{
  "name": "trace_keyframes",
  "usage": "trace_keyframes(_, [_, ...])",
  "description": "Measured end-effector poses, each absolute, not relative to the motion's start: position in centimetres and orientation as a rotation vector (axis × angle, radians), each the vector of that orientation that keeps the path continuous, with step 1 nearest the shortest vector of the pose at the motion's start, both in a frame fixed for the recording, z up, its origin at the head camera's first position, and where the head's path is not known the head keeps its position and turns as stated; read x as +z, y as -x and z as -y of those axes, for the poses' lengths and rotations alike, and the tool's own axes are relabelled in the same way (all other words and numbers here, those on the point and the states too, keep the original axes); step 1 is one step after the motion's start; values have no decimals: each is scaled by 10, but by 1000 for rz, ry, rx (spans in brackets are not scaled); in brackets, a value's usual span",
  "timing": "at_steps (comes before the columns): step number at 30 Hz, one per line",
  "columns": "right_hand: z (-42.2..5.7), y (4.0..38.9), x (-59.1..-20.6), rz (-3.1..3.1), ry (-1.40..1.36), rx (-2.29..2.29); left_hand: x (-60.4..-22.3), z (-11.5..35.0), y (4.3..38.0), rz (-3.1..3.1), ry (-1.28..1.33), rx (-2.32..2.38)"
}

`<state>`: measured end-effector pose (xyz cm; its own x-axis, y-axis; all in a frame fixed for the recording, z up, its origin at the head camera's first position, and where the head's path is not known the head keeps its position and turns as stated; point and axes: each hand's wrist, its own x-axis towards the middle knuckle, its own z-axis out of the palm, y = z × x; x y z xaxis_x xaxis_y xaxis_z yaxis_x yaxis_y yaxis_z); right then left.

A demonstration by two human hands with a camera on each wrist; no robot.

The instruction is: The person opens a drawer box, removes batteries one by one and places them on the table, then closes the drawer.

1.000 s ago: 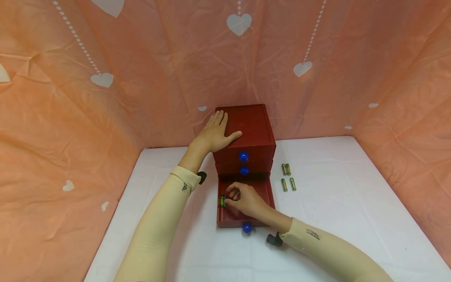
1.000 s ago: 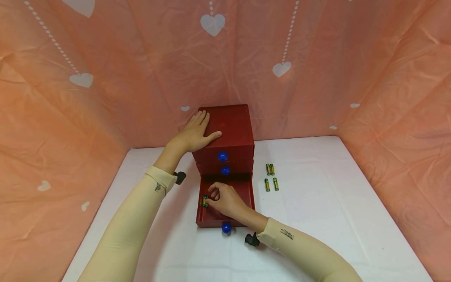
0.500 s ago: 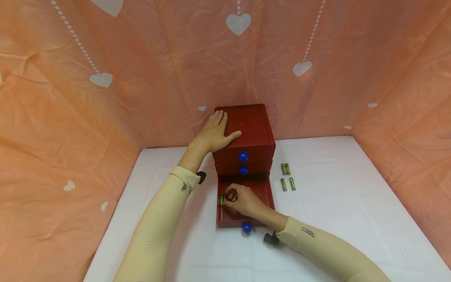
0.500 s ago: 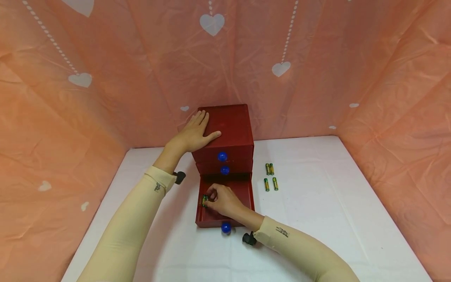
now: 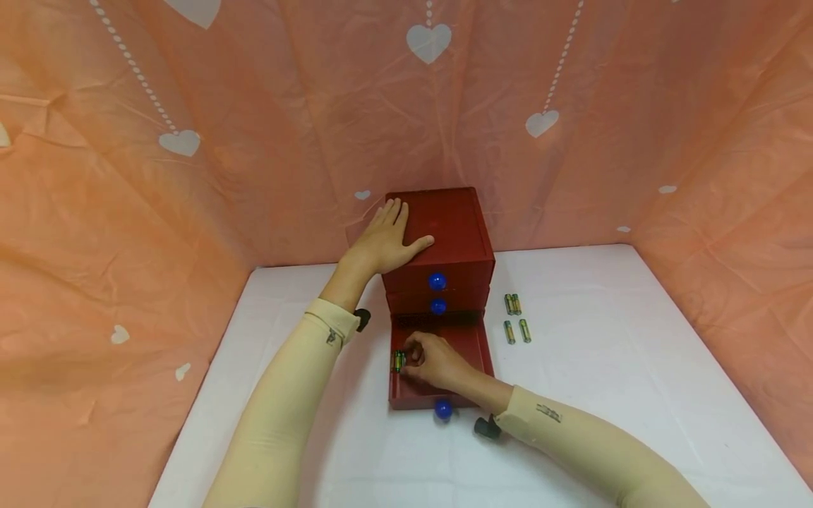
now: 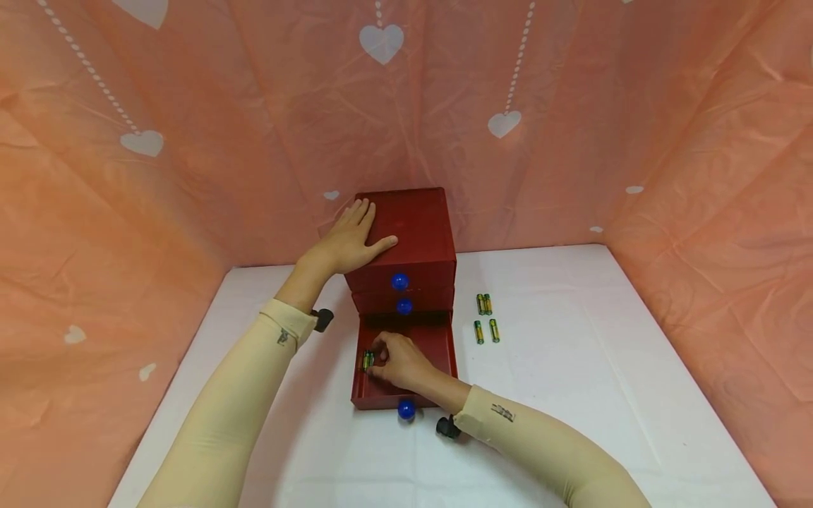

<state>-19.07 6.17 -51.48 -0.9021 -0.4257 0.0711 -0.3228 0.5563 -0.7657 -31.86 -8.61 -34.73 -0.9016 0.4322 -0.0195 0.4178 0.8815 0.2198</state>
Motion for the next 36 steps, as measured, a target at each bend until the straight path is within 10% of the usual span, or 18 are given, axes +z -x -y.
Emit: trace_keyframes(36, [-61,191,-522,-2726,729,-1097,-344,84,316,-2970,-654,309])
